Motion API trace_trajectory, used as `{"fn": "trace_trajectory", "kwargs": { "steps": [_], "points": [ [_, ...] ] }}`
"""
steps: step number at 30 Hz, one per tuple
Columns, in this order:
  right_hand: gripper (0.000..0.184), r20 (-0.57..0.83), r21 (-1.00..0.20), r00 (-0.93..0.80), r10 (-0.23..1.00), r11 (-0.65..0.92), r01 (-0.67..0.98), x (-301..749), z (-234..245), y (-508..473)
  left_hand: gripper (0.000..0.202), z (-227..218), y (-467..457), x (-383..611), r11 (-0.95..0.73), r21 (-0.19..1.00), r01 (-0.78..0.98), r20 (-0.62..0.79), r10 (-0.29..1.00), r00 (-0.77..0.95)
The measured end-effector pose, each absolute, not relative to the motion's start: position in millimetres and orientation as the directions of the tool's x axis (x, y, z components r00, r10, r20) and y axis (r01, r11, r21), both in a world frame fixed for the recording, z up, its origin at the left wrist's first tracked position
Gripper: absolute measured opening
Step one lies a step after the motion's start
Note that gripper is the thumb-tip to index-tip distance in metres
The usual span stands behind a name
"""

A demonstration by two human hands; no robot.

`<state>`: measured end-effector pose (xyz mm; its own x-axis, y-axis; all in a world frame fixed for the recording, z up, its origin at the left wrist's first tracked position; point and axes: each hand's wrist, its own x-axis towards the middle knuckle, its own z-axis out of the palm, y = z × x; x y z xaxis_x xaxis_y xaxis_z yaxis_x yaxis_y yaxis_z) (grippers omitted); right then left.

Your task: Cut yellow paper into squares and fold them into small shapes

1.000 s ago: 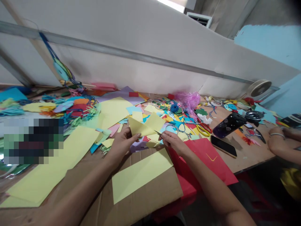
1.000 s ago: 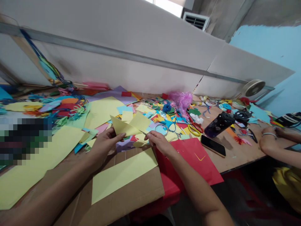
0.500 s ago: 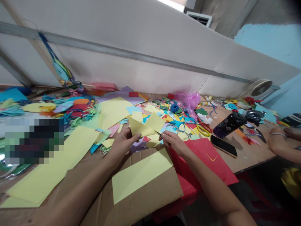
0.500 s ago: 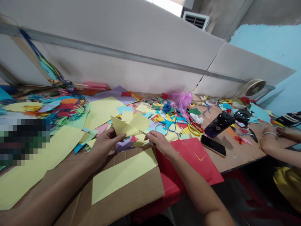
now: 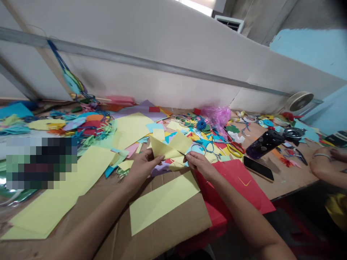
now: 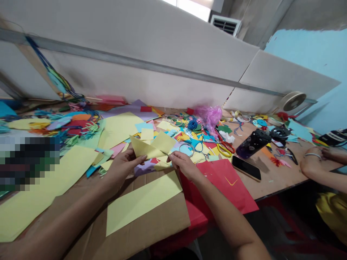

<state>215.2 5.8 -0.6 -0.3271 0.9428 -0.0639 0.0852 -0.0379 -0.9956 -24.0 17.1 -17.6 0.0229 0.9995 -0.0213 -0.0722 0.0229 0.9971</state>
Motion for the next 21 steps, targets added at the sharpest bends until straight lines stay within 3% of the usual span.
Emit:
{"fn": "trace_trajectory", "kwargs": {
  "steps": [13,21],
  "points": [
    [0.039,-0.043,-0.999,-0.314,0.948,-0.030,0.045,212,-6,6,0.030,-5,7,-16,0.049,0.997,-0.066,-0.047,0.998,0.038],
    [0.041,-0.040,-0.998,-0.303,0.952,-0.025,0.055,210,-2,5,0.034,-13,10,-17,0.052,0.996,-0.071,-0.047,0.997,0.062]
  ]
}}
